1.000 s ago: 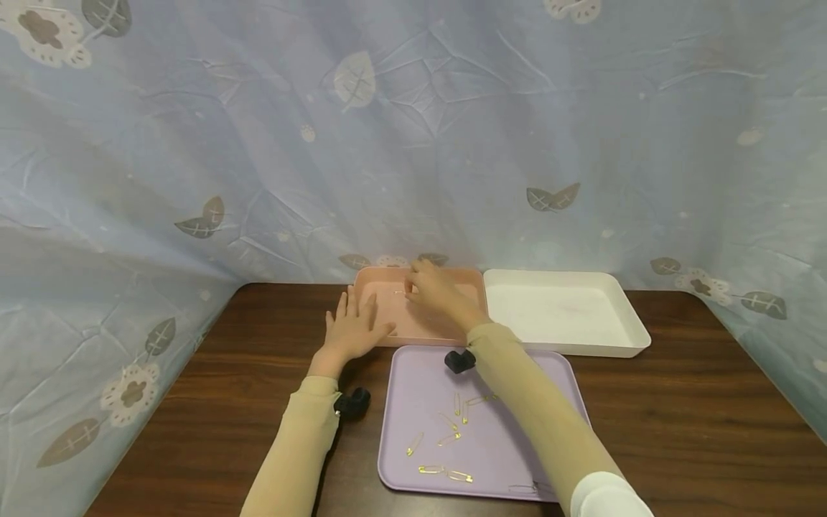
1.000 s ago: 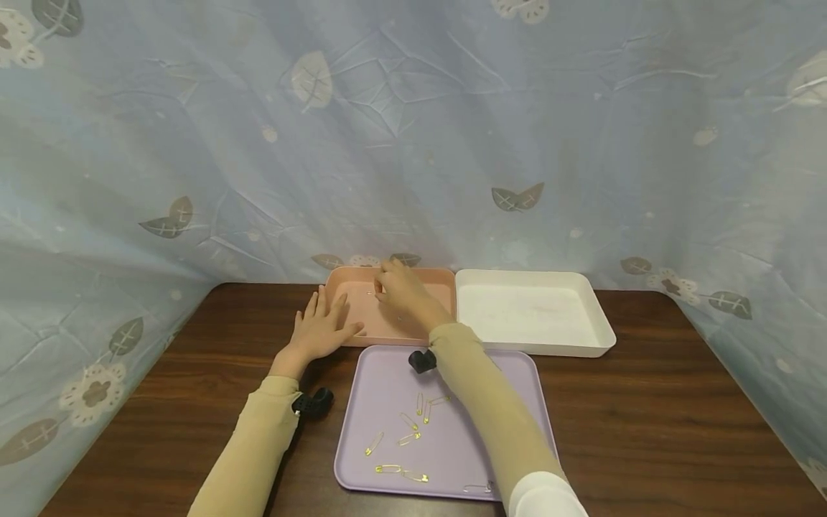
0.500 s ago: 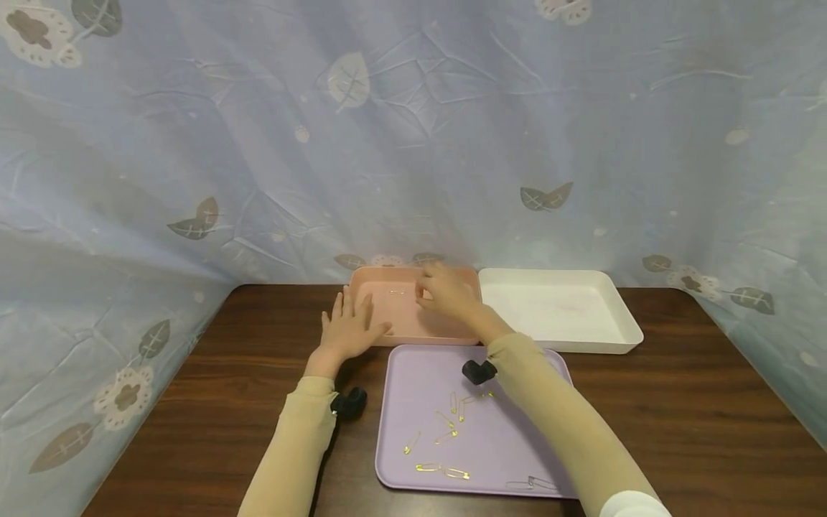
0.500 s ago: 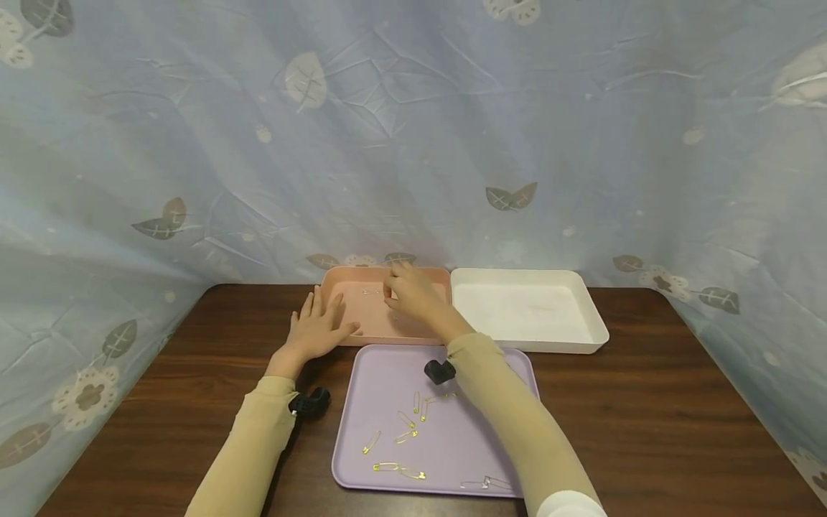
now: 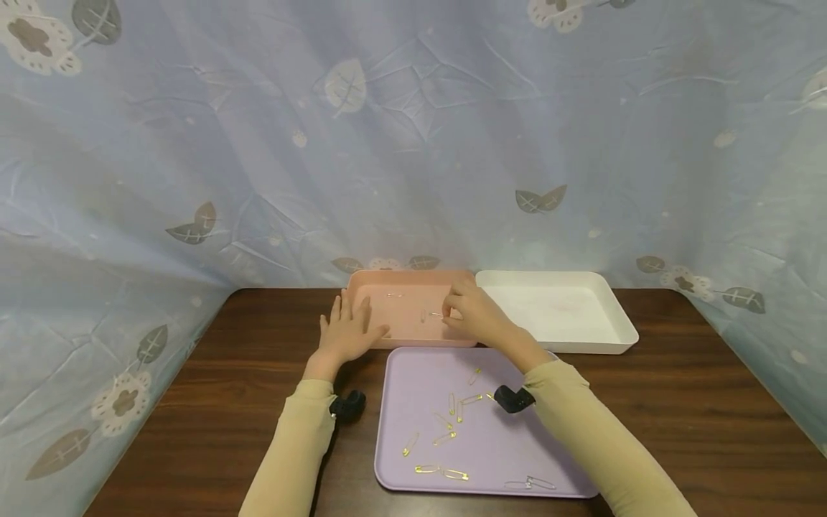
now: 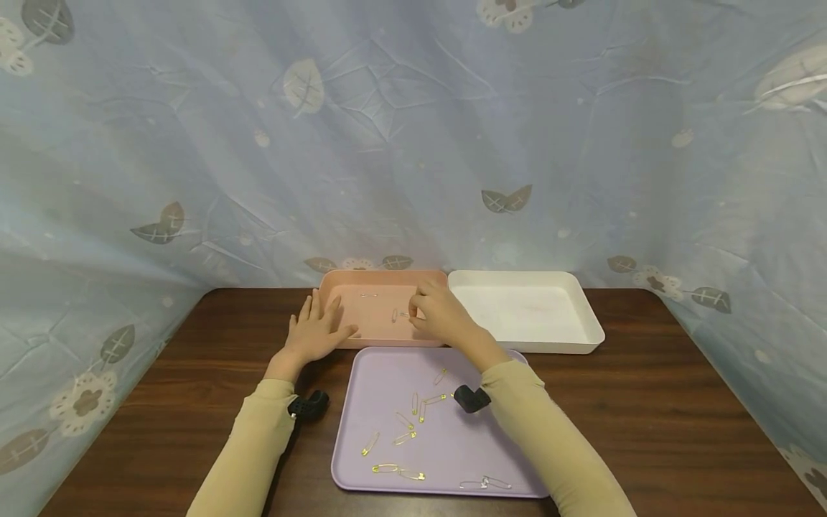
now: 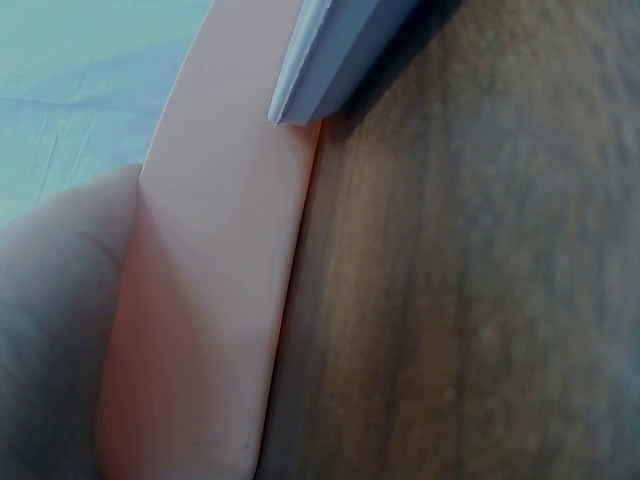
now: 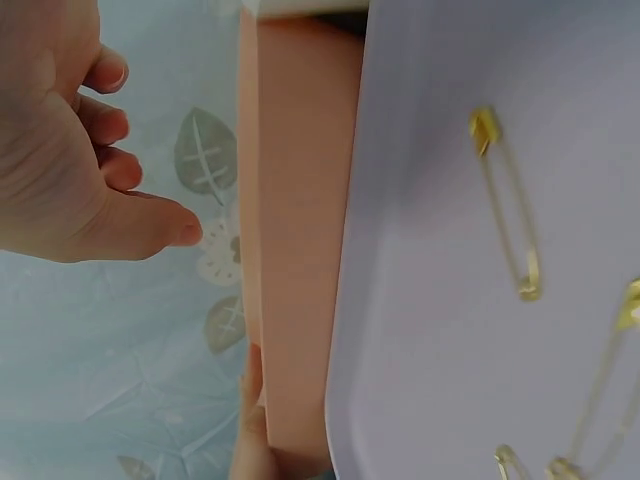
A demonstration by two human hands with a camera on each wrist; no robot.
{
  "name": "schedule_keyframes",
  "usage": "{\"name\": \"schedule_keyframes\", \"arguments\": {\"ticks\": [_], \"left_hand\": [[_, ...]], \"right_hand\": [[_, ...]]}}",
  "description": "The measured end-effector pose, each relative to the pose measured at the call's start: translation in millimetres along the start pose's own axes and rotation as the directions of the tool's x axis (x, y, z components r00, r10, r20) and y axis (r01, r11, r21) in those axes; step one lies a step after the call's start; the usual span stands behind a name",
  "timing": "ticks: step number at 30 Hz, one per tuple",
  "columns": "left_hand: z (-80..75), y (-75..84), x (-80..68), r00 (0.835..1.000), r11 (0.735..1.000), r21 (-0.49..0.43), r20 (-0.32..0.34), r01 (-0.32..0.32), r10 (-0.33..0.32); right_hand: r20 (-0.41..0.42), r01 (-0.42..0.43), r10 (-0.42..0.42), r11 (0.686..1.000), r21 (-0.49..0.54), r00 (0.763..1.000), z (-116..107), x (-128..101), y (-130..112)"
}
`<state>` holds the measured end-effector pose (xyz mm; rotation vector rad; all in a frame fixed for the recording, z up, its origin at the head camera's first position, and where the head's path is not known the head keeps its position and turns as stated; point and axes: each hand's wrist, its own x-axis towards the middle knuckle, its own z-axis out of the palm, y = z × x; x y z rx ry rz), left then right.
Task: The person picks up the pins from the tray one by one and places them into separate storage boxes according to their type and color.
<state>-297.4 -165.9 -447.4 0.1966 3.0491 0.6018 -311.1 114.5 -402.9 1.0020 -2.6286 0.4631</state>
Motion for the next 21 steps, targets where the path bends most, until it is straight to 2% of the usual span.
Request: {"name": "schedule_keyframes", "arguments": {"ticks": [12,21], "left_hand": [[-5.1,3.7,-3.2,1.0,1.0,-0.006,0.025,0.006,-0.006],[-6.4,4.1,-4.6,0.999,1.0,0.0,0.031,0.007,-0.007]], "right_hand": [[-0.054,-0.03,0.031,0.999,0.015,0.998,-27,-42,3],[-0.094,-0.068,0.068,0.998,0.009,0.993,-39,-75,7]]}}
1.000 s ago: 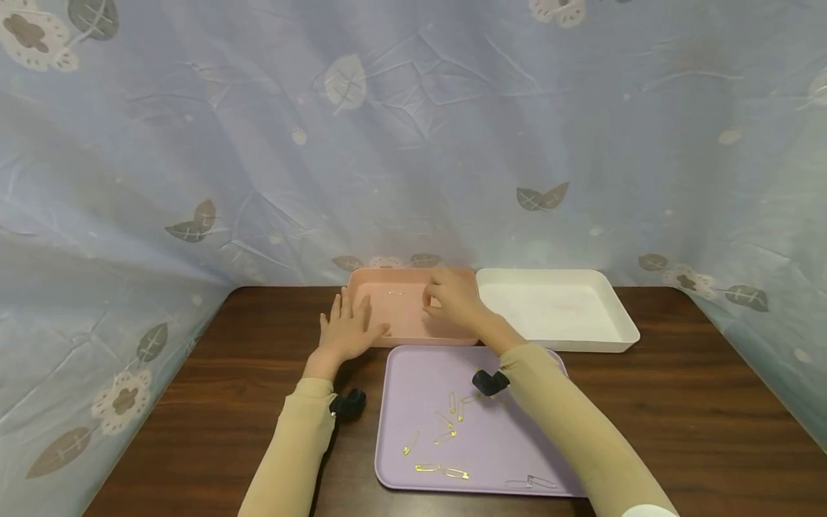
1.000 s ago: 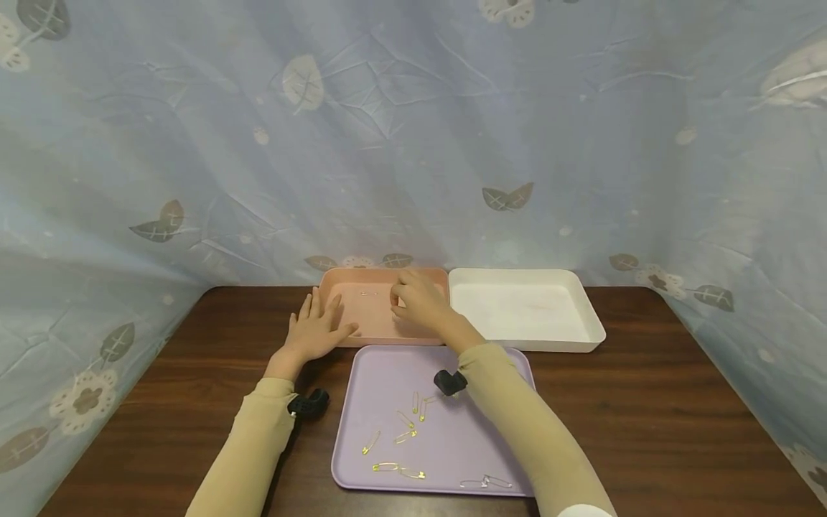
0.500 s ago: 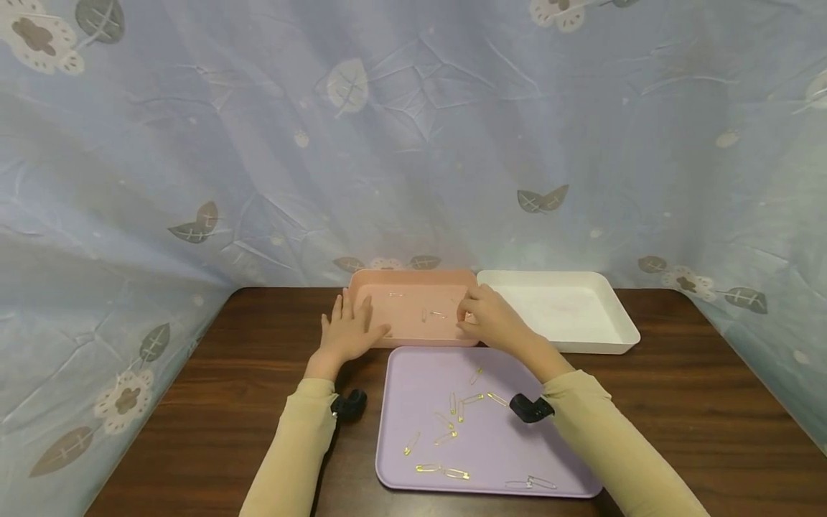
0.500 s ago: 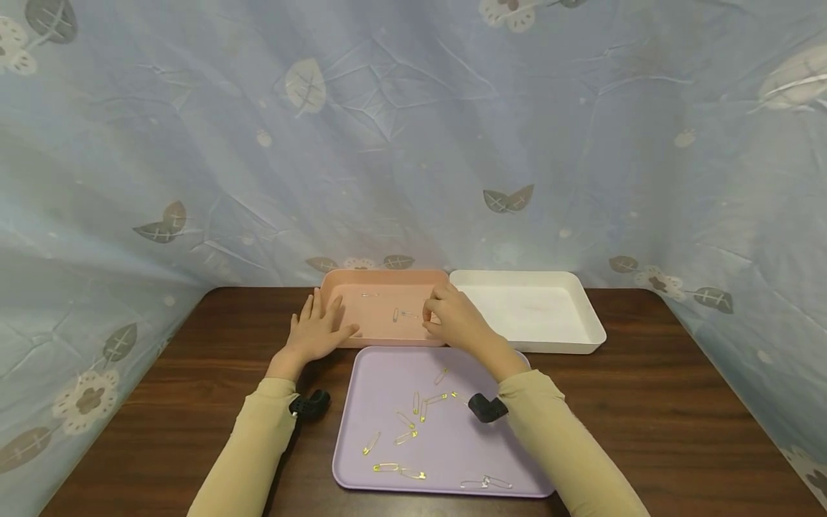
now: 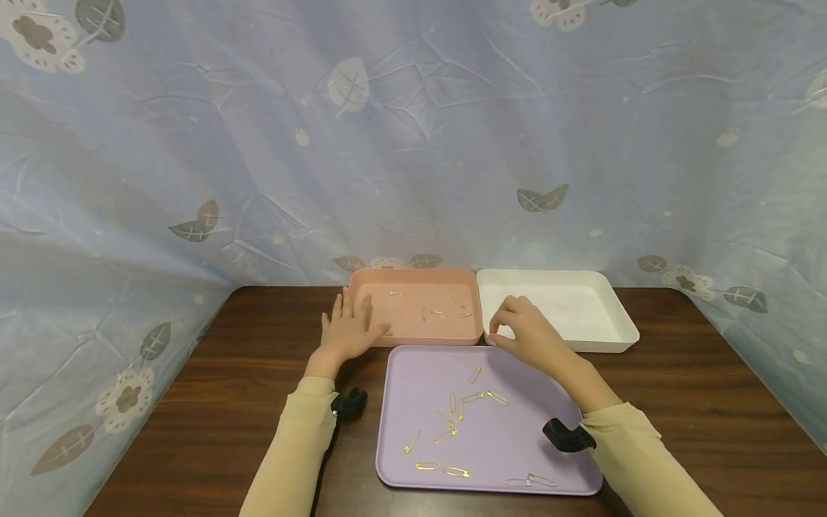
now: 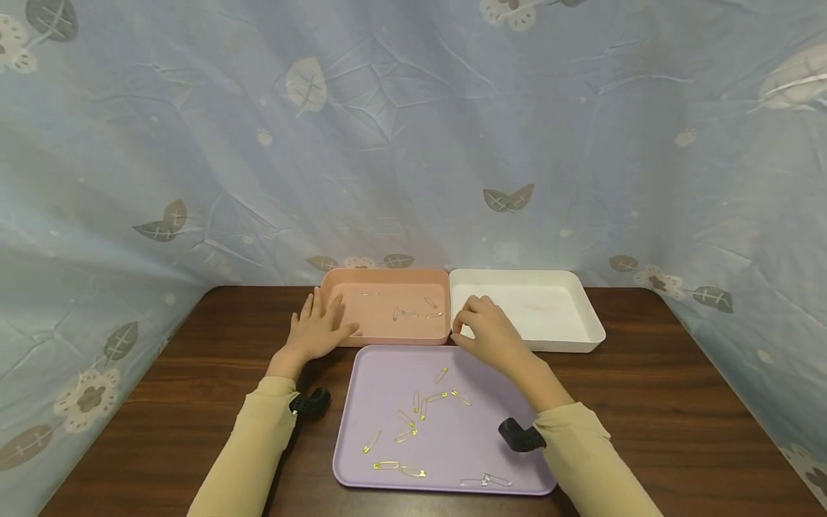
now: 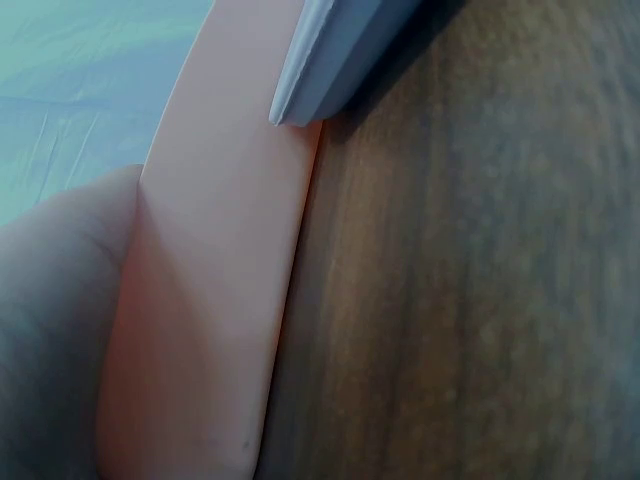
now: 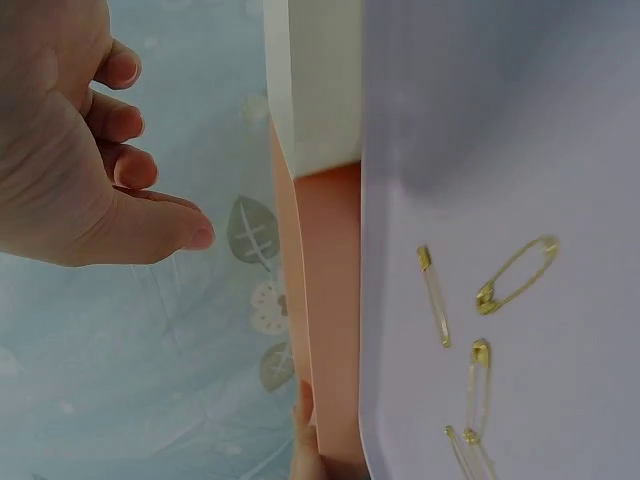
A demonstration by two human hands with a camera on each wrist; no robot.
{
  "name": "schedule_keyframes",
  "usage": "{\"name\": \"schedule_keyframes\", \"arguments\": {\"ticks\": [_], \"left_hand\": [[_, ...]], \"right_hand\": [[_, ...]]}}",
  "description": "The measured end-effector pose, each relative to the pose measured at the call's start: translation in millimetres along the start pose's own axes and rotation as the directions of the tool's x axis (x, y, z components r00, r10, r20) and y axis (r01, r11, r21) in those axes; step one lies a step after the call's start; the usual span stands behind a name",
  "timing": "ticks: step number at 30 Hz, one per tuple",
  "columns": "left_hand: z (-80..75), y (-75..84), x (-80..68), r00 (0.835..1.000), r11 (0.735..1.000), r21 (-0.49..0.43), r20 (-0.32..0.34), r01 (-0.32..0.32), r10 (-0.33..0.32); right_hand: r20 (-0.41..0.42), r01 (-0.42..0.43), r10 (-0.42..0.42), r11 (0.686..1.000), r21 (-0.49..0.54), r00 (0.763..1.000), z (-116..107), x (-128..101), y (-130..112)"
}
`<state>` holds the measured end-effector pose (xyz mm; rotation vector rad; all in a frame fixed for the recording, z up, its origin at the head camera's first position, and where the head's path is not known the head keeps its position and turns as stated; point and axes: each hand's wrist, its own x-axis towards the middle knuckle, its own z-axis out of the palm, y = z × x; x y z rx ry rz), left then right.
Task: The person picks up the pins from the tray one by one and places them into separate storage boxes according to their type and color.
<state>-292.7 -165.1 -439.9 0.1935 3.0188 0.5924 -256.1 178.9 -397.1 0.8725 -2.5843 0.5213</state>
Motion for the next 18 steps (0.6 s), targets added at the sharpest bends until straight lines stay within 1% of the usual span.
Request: {"name": "schedule_keyframes", "arguments": {"ticks": [4,8,12,15,18], "left_hand": [[1.1,-0.6,0.2,1.0,1.0,-0.003,0.003,-0.001,0.001],[1.7,-1.4,0.3,1.0,1.0,-0.008,0.008,-0.002,0.002],[1.4,-1.2,1.3,1.0,1.0,-0.013,-0.001,-0.006,0.006],[1.7,-1.9,2.4,1.0,1.0,-0.008,-0.007,-0.008,0.008],[2.3,-2.5,2.8,1.0,1.0,-0.012,0.0,-0.006,0.006]], "right_hand": [[-0.015,-0.024,0.024,1.0,0.0,1.0,-5,-17,3],[-0.04,-0.053,0.054,0.998,0.024,0.998,-11,-37,4],[-0.06,-0.078,0.08,0.996,0.033,0.995,-16,-55,4],[-0.082,-0.081,0.084,0.996,0.036,0.993,-18,-67,3],[-0.105,-0.087,0.092,0.995,0.054,0.99,-19,-78,2]]}}
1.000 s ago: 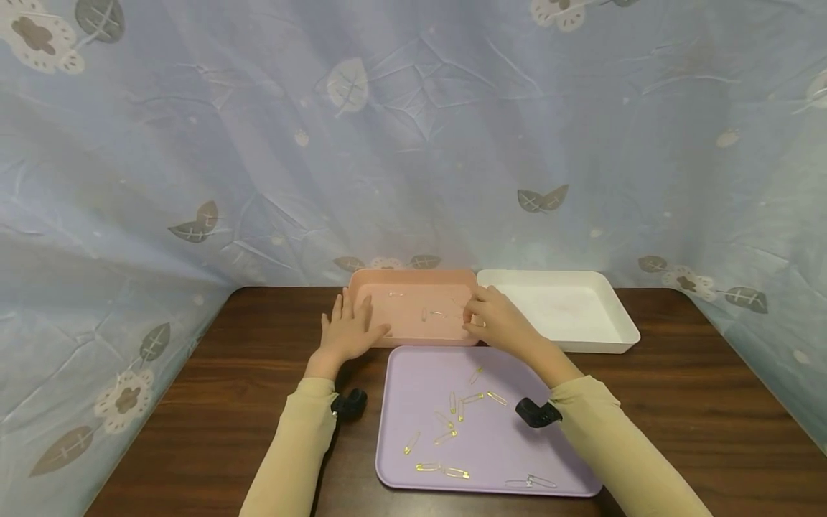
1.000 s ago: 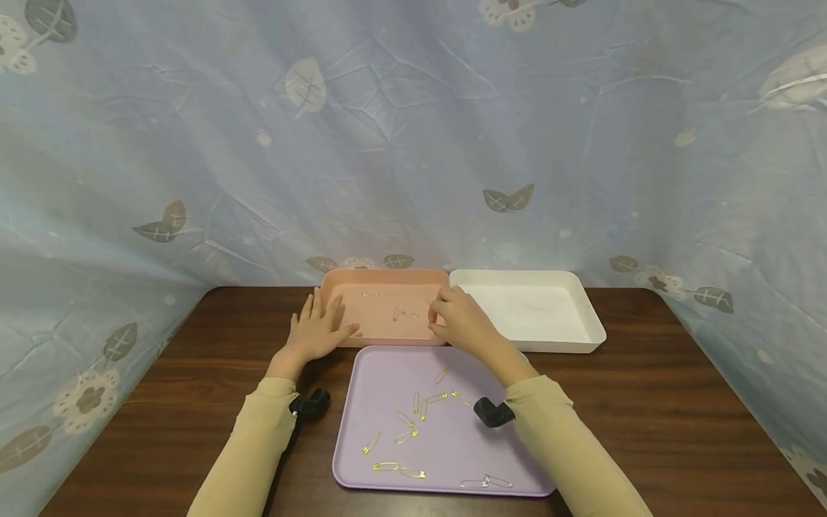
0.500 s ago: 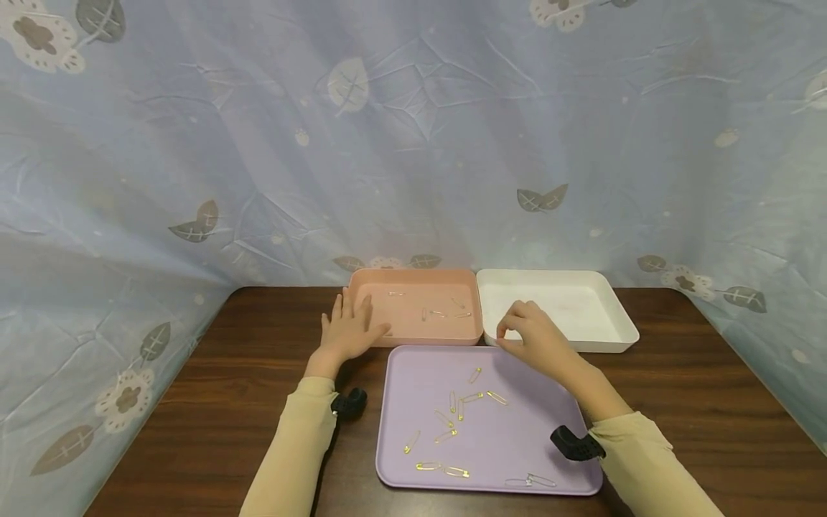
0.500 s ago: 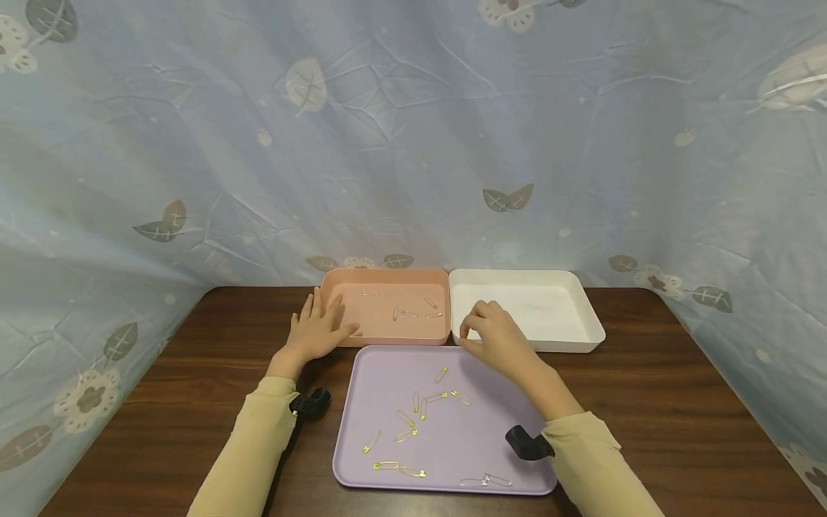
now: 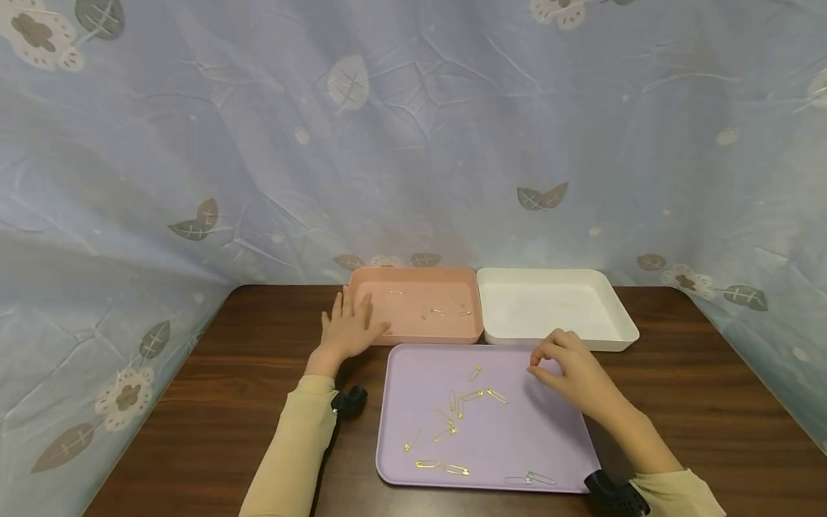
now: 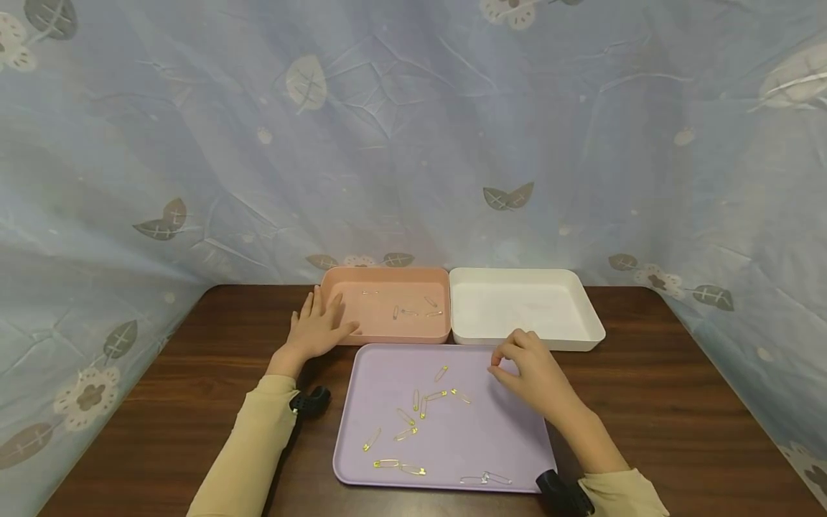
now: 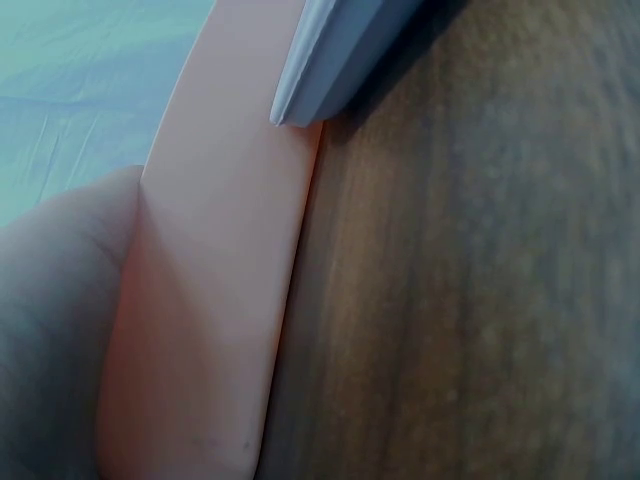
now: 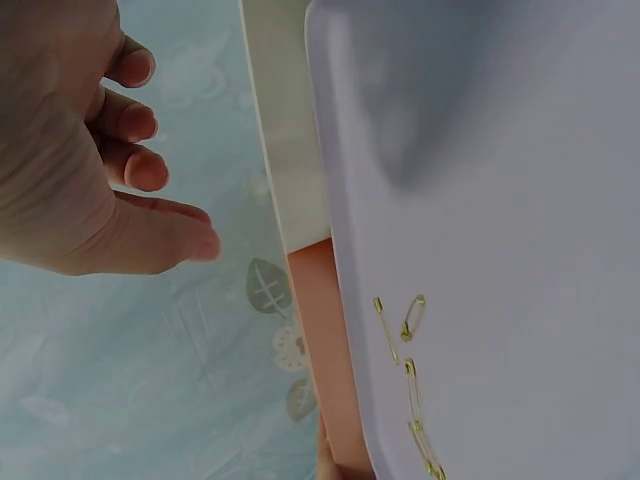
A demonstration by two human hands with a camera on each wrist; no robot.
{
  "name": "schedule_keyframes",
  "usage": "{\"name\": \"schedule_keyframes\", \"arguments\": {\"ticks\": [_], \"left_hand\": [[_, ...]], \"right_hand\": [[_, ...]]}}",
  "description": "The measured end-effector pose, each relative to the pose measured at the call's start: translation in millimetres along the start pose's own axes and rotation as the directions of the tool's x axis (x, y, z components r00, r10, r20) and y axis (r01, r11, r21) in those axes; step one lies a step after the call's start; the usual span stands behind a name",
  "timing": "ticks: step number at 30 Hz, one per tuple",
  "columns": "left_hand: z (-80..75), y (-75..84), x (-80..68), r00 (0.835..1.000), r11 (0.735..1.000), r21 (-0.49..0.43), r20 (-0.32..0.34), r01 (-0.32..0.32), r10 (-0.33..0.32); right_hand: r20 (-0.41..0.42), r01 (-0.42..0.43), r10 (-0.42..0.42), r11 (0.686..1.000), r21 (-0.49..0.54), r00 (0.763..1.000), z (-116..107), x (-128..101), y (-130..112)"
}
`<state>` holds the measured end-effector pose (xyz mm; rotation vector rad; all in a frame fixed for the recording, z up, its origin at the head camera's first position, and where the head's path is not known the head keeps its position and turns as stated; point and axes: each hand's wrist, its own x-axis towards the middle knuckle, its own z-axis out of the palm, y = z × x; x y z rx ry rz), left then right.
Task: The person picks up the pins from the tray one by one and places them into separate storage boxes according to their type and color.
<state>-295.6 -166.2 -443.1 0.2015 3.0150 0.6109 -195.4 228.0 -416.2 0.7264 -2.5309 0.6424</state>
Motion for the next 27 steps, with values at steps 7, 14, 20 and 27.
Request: {"name": "schedule_keyframes", "arguments": {"ticks": [7,14,20,27], "left_hand": [[0.8,-0.7,0.6,1.0,1.0,-0.004,0.001,0.003,-0.003],[1.3,0.8,0.0,1.0,1.0,0.004,-0.001,0.006,-0.006],[1.7,2.4,2.0,1.0,1.0,0.01,0.006,0.013,-0.013],[0.1,-0.7,1.5,1.0,1.0,0.011,-0.003,0.014,-0.014]], "right_hand": [[0.056,-0.144,0.137,0.977,0.156,0.989,-4,-27,-5],[0.096,-0.187,0.162,0.889,0.417,0.982,-7,-50,-10],[0.158,-0.135,0.055,0.817,0.561,0.986,-5,-66,-7],[0.281,-0.095,-0.122,0.755,0.649,0.952,1,-72,2]]}}
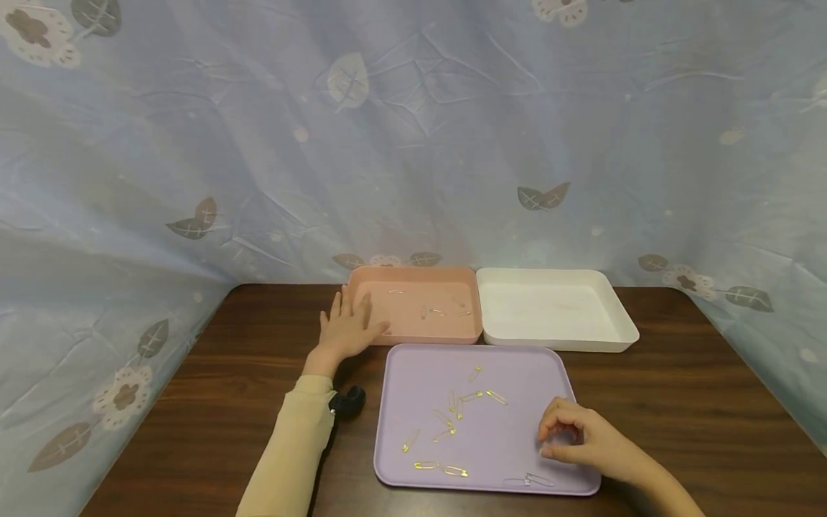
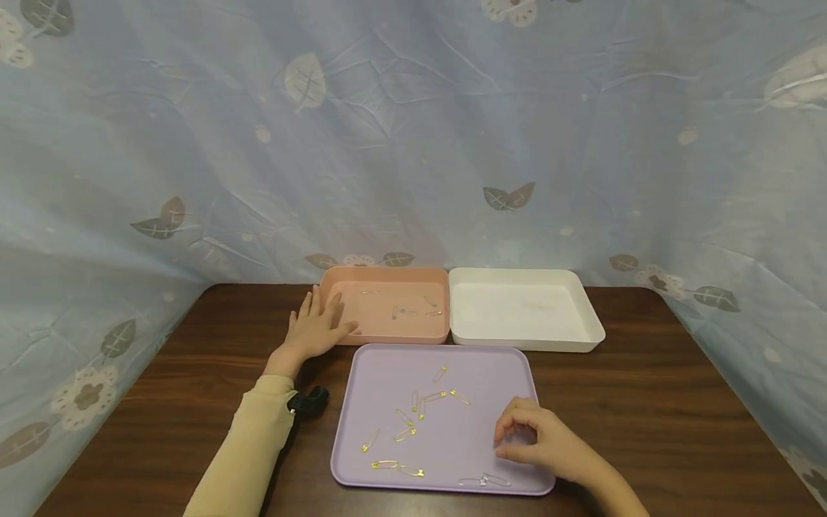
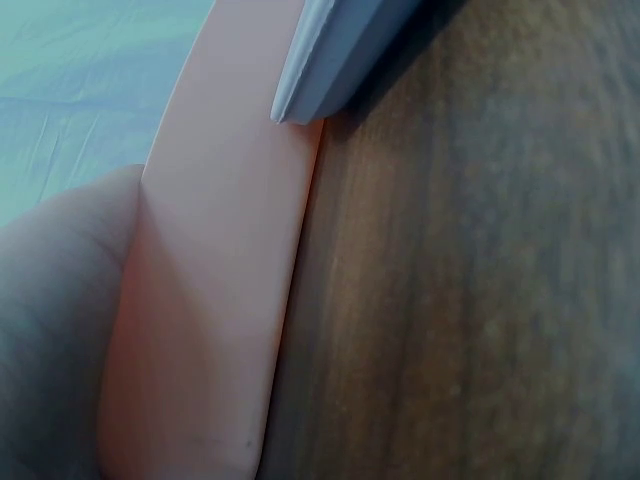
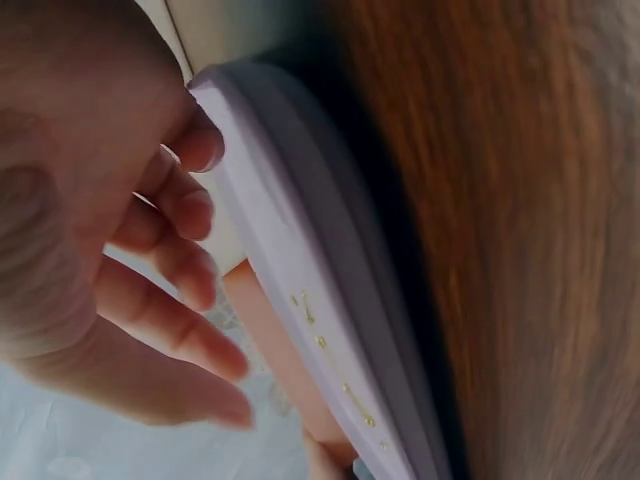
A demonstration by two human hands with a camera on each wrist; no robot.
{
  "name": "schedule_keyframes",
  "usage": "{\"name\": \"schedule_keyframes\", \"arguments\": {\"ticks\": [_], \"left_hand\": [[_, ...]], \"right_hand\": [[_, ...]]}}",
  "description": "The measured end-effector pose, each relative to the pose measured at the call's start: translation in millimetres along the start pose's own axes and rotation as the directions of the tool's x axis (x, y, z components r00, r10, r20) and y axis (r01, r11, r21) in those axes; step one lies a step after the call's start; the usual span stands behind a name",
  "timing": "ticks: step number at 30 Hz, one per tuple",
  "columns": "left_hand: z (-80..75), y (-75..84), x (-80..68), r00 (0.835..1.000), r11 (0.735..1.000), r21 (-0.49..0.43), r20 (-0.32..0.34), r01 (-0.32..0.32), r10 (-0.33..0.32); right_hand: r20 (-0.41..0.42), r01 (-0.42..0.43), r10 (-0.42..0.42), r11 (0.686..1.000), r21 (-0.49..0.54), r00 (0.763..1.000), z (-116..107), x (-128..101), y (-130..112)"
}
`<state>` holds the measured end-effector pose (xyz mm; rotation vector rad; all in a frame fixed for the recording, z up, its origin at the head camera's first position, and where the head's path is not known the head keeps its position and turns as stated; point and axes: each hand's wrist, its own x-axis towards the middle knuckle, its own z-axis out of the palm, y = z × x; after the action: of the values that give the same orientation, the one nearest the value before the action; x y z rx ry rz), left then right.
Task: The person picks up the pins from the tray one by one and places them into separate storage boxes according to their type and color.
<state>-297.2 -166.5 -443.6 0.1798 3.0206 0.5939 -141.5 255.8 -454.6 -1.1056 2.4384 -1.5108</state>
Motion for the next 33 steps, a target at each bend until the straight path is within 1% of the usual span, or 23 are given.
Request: {"name": "schedule_keyframes", "arguments": {"ticks": [1,4,8,11,14,17,20,24,29,33], "left_hand": [[0.1,-0.2,0.1,1.0,1.0,-0.001,0.0,-0.002,0.002],[0.6,-0.5,0.4,1.0,1.0,-0.002,-0.005,-0.009,0.009],[1.4,-1.2,1.6,1.0,1.0,0.005,-0.004,-0.013,0.013],[1.4,-1.6,1.8,1.0,1.0,0.004,-0.001,-0.011,0.011],[1.5,-1.9,1.7,1.0,1.0,0.005,0.0,-0.013,0.013],[2.3,-2.4,2.1,1.0,1.0,0.005,-0.001,-0.015,0.015],[2.2,-2.4,2.2,1.0,1.0,0.01,0.004,-0.017,0.017],[0.4,-1.2,1.2,1.0,1.0,0.017,0.003,-0.017,0.017],[-1.6,1.3,-0.7,1.0,1.0,0.018,-0.001,-0.012,0.012],[-0.2,0.4,-0.2,1.0,1.0,0.015,0.006,-0.014,0.014]], "right_hand": [[0.021,0.02,-0.02,1.0,-0.003,1.0,0.2,-0.4,1.2],[0.067,0.042,-0.039,0.999,-0.034,0.997,0.4,-1.3,3.5],[0.121,0.036,-0.024,0.994,-0.099,0.992,0.7,-3.0,5.5],[0.147,0.049,-0.029,0.99,-0.134,0.989,1.3,-4.3,5.8],[0.15,0.085,-0.057,0.979,-0.184,0.987,2.1,-4.5,5.2],[0.15,0.1,-0.065,0.965,-0.244,0.987,3.0,-4.4,4.3],[0.15,0.099,-0.059,0.955,-0.278,0.987,3.4,-4.5,4.1],[0.134,0.088,-0.051,0.953,-0.29,0.99,4.1,-4.0,5.0],[0.11,0.099,-0.07,0.954,-0.285,0.991,5.2,-2.2,6.3],[0.103,0.089,-0.062,0.956,-0.281,0.993,5.3,-2.2,6.6]]}}
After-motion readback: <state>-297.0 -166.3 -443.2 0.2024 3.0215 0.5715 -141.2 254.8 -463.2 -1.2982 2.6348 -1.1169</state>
